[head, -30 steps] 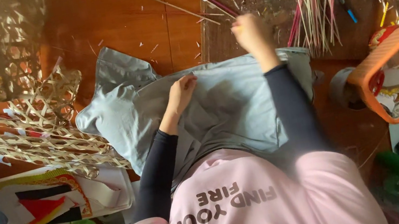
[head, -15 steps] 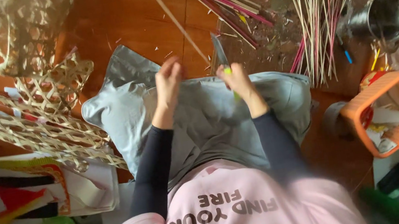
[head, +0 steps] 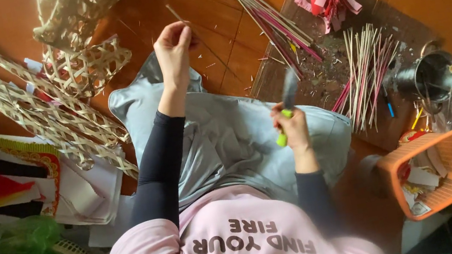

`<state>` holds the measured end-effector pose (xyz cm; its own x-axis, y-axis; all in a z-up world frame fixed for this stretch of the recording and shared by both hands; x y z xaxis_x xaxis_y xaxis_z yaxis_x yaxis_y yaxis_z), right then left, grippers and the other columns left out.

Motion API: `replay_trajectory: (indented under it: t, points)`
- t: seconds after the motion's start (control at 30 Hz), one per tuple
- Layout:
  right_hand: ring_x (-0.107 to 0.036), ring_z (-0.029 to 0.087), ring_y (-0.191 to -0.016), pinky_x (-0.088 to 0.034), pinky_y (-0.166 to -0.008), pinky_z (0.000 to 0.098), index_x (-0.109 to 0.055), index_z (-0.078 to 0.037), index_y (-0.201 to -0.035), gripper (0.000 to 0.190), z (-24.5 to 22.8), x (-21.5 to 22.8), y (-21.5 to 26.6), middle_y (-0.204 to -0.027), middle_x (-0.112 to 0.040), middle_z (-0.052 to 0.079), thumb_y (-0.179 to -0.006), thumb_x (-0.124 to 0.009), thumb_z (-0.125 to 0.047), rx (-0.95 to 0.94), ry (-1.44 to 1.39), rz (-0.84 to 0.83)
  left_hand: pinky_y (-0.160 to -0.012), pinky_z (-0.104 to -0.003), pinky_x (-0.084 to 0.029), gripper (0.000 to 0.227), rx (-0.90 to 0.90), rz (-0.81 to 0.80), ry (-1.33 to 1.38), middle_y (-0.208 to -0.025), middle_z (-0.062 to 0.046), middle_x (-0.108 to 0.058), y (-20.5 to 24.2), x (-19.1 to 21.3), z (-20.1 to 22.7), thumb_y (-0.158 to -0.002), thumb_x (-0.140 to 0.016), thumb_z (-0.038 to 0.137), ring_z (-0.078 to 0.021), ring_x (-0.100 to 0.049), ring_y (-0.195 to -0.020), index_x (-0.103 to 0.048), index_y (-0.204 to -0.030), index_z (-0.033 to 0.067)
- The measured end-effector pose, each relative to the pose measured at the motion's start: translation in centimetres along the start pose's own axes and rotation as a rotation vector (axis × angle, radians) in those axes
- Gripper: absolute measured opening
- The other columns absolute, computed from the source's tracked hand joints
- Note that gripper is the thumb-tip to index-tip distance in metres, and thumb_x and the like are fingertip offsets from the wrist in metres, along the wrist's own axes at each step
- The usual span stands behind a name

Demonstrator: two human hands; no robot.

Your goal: Shaving and splitting thin bamboo sticks using a knife to prepare them for weaving.

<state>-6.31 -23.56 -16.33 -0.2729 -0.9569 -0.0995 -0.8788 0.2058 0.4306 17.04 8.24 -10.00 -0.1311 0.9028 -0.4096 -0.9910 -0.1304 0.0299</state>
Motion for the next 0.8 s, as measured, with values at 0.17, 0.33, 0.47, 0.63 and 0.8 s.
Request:
replay_trajectory:
  t: [0.17, 0.33, 0.47, 0.63, 0.8]
  points:
    - [-0.055, 0.007, -0.058, -0.039, -0.05, 0.0216, -0.066, -0.004, -0.099, 0.004, -8.3, 0.6, 2.2, -0.076, -0.063, 0.003, -0.101, -0.068, -0.006, 0.287, -0.122, 0.129, -0.069, -0.03, -0.061, 0.015, 0.068, 0.017, -0.227, -0.094, -0.007, -0.077, 2.2, -0.4, 0.3, -0.098, -0.069, 0.006, -0.0149, -0.072, -0.079, -0.071, -0.111, -0.0014]
    - [-0.055, 0.007, -0.056, -0.041, -0.049, 0.0228, -0.068, -0.006, -0.097, 0.006, -15.0, -1.7, 3.9, -0.074, -0.066, 0.002, -0.096, -0.07, -0.001, 0.396, 0.158, 0.327, -0.088, -0.036, -0.059, 0.023, -0.639, -0.124, -0.787, -0.109, -0.011, -0.073, 10.7, -9.0, 8.8, -0.092, -0.072, -0.004, -0.0279, -0.071, -0.099, -0.069, -0.114, 0.005]
    - [-0.065, 0.011, -0.074, -0.052, -0.064, 0.0245, -0.067, -0.004, -0.102, 0.009, -20.0, -6.4, 6.9, -0.09, -0.068, 0.003, -0.1, -0.072, 0.003, 0.801, 0.551, 0.275, -0.084, -0.041, -0.055, 0.041, -0.735, -0.442, -0.761, -0.111, -0.013, -0.065, 14.9, -14.6, 9.4, -0.081, -0.076, -0.003, -0.0315, -0.063, -0.1, -0.072, -0.121, 0.0013]
    - [-0.069, 0.009, -0.074, -0.052, -0.064, 0.0234, -0.069, -0.003, -0.103, 0.009, -20.4, -7.9, 8.0, -0.09, -0.069, 0.003, -0.101, -0.074, 0.004, 0.72, 0.588, 0.237, -0.082, -0.038, -0.056, 0.035, -0.809, -0.517, -0.69, -0.111, -0.009, -0.065, 16.3, -15.4, 8.9, -0.082, -0.082, 0.004, -0.0284, -0.063, -0.098, -0.072, -0.116, 0.0039]
    - [-0.068, 0.013, -0.076, -0.049, -0.058, 0.0231, -0.06, 0.004, -0.138, 0.035, -17.6, -6.7, 6.9, -0.105, -0.071, 0.009, -0.109, -0.063, -0.015, 0.399, 0.145, 0.022, -0.081, -0.036, -0.057, 0.036, -0.757, -0.508, -0.655, -0.108, -0.006, -0.071, 16.0, -14.4, 9.1, -0.083, -0.08, -0.001, -0.0263, -0.068, -0.097, -0.072, -0.118, 0.0042]
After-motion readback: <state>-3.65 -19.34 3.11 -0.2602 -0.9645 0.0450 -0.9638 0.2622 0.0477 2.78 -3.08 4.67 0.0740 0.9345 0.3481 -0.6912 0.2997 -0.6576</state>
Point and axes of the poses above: each hand's wrist, its own y-axis away from the middle knuckle, its own x-axis out of the back of the hand, z = x × y, the point moved 9 cm from there along -y, towards the middle knuckle
